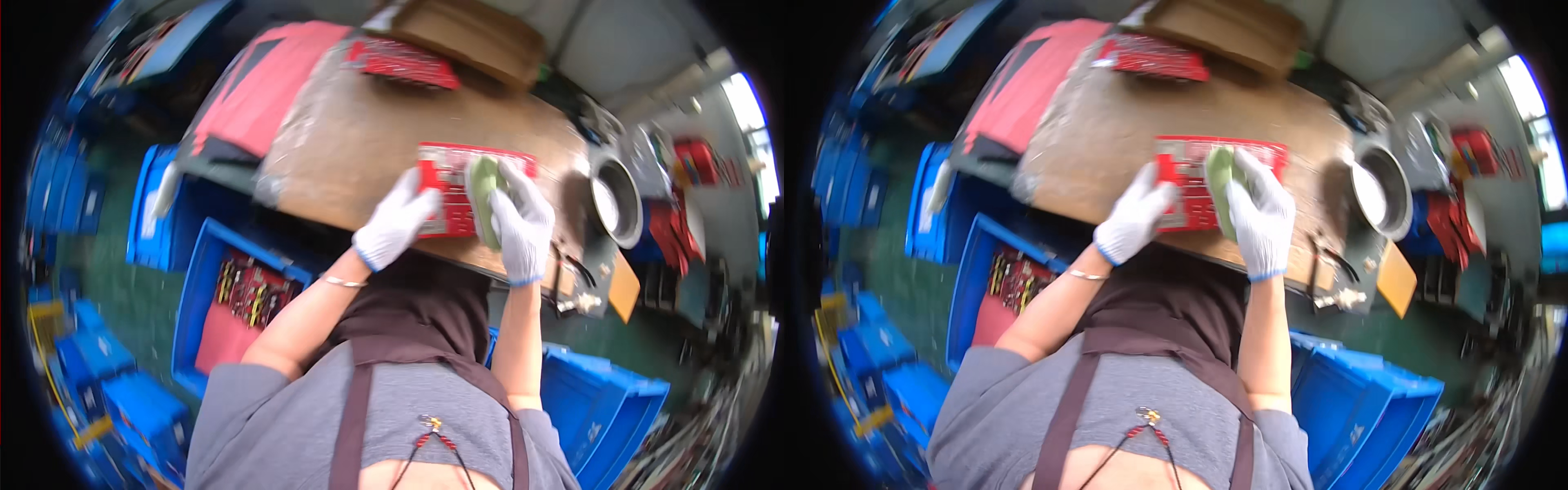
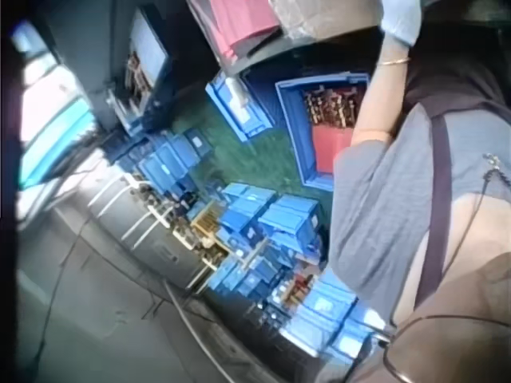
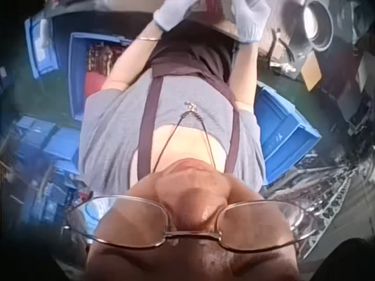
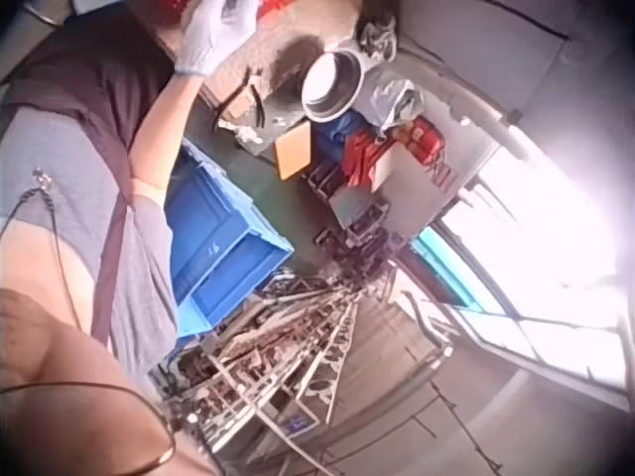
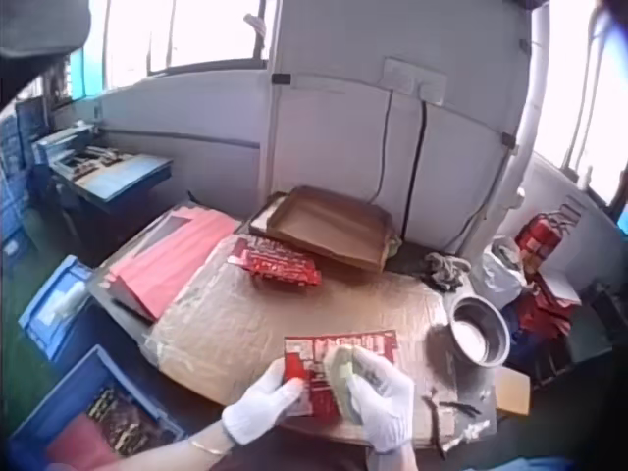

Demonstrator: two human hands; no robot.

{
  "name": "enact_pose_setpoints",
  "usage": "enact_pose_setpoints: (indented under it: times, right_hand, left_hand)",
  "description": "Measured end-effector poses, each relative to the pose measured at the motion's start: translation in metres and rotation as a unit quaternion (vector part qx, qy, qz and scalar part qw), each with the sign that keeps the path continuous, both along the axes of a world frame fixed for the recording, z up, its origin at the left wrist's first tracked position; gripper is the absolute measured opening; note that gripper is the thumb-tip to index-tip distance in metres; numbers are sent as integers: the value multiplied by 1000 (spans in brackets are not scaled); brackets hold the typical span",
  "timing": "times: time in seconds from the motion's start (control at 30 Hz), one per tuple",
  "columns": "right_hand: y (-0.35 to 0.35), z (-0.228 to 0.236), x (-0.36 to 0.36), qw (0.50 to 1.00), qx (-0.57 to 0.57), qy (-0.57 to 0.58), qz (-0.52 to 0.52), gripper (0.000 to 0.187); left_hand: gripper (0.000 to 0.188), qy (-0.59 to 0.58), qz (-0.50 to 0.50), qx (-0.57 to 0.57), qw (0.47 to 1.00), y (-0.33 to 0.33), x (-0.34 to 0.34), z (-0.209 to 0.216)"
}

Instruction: The person is cleaning circuit boards with a handheld brush at a workstation.

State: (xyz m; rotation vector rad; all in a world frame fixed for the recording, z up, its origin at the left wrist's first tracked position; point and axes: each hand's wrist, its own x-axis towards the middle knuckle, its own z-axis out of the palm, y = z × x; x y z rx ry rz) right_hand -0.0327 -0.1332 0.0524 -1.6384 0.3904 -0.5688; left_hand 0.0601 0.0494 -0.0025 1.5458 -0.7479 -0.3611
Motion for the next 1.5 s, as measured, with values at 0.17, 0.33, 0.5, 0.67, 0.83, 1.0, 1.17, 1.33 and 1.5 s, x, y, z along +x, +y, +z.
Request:
enact_pose_setpoints:
  times: [0.17, 0.33, 0.5, 0.67, 0.83, 1.0, 1.17, 1.33, 1.5]
  right_hand:
    - [-28, 10, -19, 981, -170, 56, -68, 38]
    - [-24, 33, -34, 984, -92, -24, -150, 44]
    - [23, 35, -14, 992, -110, -8, -61, 42]
    - [62, 41, 6, 989, -147, 5, -2, 41]
    - [75, 36, 11, 962, -270, 12, 38, 41]
    - [75, 27, 6, 965, -251, 42, 55, 42]
    - [85, 29, 5, 959, -259, 106, 49, 43]
    - [91, 22, 6, 956, -279, 62, 70, 42]
    - [91, 19, 10, 963, -240, 84, 90, 43]
  left_hand:
    - [46, 89, 49, -77, 992, -10, -8, -8]
    - [12, 405, 75, -316, 855, 122, -25, 27]
    - [42, 328, 314, -274, 848, 311, -62, 35]
    - [45, 300, 550, -56, 777, 483, -113, -6]
    - [25, 320, 655, 160, 666, 552, -129, -45]
    - [19, 403, 700, 176, 563, 600, -145, -85]
    - [20, 410, 713, 188, 537, 594, -129, -101]
    - [27, 115, 513, 480, 703, 649, -199, -211]
    - [27, 330, 540, 328, 701, 634, -238, -272]
